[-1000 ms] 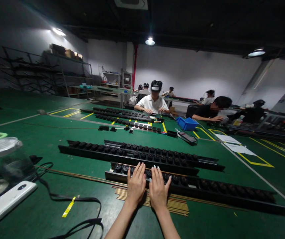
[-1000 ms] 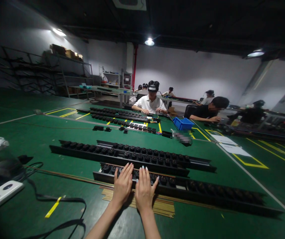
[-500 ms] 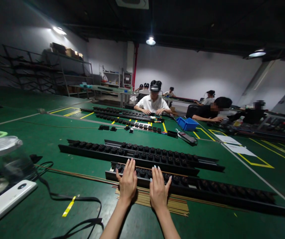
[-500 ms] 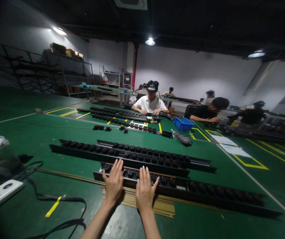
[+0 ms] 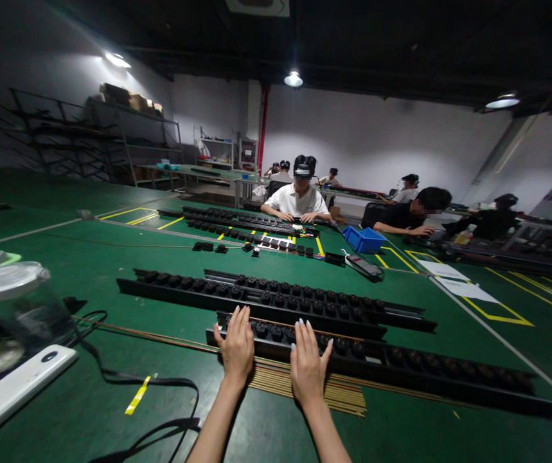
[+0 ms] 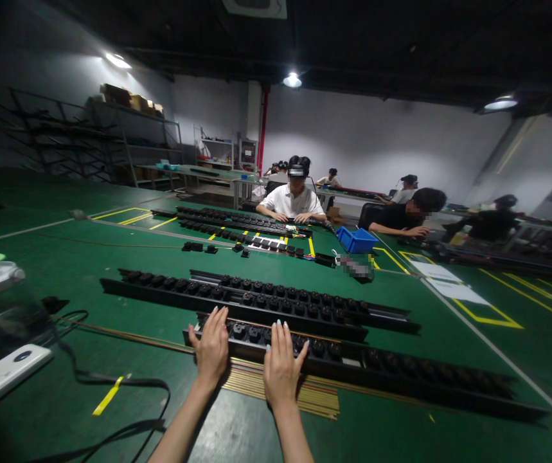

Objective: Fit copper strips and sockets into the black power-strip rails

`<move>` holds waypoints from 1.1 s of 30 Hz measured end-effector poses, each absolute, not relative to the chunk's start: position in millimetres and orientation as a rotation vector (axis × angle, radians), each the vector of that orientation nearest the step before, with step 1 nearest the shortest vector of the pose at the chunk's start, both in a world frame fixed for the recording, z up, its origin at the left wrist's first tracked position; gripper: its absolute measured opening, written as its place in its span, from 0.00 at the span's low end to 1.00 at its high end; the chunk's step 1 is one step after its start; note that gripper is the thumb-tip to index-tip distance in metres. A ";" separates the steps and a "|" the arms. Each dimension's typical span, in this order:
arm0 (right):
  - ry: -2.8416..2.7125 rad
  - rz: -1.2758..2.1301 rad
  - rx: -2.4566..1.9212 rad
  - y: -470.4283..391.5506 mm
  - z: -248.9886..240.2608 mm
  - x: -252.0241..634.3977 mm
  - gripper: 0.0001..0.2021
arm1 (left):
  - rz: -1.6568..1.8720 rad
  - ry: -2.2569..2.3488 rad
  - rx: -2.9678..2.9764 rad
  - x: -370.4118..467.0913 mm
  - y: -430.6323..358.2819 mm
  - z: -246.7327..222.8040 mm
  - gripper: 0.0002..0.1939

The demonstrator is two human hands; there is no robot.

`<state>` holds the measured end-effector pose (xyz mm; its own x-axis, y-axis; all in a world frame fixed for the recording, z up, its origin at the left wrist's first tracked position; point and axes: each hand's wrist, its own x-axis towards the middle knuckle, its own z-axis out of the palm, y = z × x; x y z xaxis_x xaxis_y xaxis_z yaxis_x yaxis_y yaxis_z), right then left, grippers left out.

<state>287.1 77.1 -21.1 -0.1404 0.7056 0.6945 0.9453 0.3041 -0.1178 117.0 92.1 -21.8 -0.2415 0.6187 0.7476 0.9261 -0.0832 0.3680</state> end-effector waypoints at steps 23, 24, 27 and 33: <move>-1.914 -0.474 -1.445 80.1 -23.8 290.3 0.26 | -1.235 -1.879 -1.696 127.7 90.4 -15.8 0.25; -1.917 -0.485 -1.444 80.5 -24.4 290.4 0.26 | -1.205 -1.864 -1.755 129.0 90.3 -16.0 0.24; -1.925 -0.504 -1.447 80.9 -24.9 290.4 0.26 | -1.165 -1.857 -1.809 130.9 90.7 -16.8 0.22; -1.918 -0.499 -1.440 80.5 -24.4 290.5 0.26 | -1.158 -1.814 -1.825 141.6 86.8 -14.4 0.24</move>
<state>290.5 80.5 -24.4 -0.1589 0.6847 0.7113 0.9444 0.3155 -0.0928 141.6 86.8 -14.4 -0.1339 0.6814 0.7195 0.9394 -0.1439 0.3111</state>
